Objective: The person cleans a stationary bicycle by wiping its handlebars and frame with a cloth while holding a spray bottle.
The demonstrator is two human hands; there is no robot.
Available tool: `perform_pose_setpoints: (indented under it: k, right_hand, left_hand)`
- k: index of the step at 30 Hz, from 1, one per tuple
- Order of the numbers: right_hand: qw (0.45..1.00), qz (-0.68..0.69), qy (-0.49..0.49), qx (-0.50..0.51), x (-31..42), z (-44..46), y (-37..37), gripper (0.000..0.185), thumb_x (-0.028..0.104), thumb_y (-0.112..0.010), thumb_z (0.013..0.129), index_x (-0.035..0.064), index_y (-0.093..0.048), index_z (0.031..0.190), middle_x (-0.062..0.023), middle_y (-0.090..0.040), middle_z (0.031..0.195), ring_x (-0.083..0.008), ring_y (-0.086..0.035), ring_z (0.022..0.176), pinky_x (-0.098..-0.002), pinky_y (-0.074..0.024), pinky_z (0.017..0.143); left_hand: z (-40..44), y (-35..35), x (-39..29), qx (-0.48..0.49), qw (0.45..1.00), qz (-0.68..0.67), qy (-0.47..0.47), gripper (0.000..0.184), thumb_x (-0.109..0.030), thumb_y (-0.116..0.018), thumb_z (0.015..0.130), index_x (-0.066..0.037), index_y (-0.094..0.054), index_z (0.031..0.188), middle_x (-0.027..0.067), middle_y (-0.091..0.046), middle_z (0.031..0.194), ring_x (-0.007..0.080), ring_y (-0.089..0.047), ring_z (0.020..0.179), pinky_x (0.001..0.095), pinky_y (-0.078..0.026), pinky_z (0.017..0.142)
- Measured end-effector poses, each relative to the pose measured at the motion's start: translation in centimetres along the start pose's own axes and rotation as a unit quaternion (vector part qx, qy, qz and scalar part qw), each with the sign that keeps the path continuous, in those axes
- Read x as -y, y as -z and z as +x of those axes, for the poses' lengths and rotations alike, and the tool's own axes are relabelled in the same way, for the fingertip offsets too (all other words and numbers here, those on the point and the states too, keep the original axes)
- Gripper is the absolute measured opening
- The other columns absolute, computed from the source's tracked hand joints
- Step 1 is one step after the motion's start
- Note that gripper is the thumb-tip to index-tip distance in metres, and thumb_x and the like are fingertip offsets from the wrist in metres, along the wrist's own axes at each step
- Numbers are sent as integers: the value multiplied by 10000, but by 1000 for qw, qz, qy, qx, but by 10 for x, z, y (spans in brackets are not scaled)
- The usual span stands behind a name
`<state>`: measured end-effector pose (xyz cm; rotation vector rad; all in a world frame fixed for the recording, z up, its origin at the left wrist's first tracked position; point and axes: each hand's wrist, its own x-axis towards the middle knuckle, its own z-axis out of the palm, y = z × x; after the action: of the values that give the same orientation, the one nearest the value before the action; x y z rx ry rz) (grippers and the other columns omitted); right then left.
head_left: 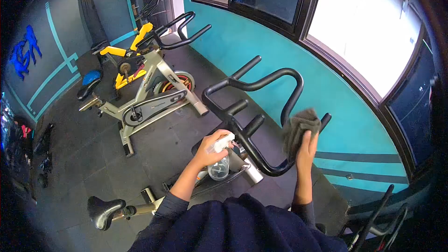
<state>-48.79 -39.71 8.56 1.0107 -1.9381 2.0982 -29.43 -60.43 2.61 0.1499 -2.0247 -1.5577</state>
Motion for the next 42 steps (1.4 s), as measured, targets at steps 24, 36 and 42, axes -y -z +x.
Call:
perform_pose_setpoints:
  k: [24, 36, 42]
  right_hand:
    - [708, -531, 111, 452, -34, 55, -134, 531, 443, -376, 859, 47, -711, 744, -144, -693, 813, -318, -660, 809, -453, -496, 796]
    - [831, -422, 281, 229, -26, -21, -90, 368, 349, -515, 901, 94, -593, 1155, -62, -543, 1231, -261, -399, 1280, -519, -262, 1073]
    - [806, -439, 265, 294, -28, 15, -110, 314, 338, -501, 893, 83, -685, 908, -78, -651, 930, -260, -533, 1128, -524, -310, 1037]
  left_hand:
    - [0, -1, -6, -16, 1000, 0, 8, 489, 27, -577, 666, -17, -527, 1151, 66, -666, 915, 157, -653, 875, 287, -498, 811]
    - [0, -3, -7, -15, 999, 47, 5, 486, -4, -604, 689, -45, -531, 1167, 63, -662, 912, 143, -657, 851, 277, -502, 785]
    - [0, -5, -6, -25, 999, 44, 3, 497, 7, -602, 679, -54, -532, 1167, 64, -665, 904, 153, -665, 845, 285, -512, 779]
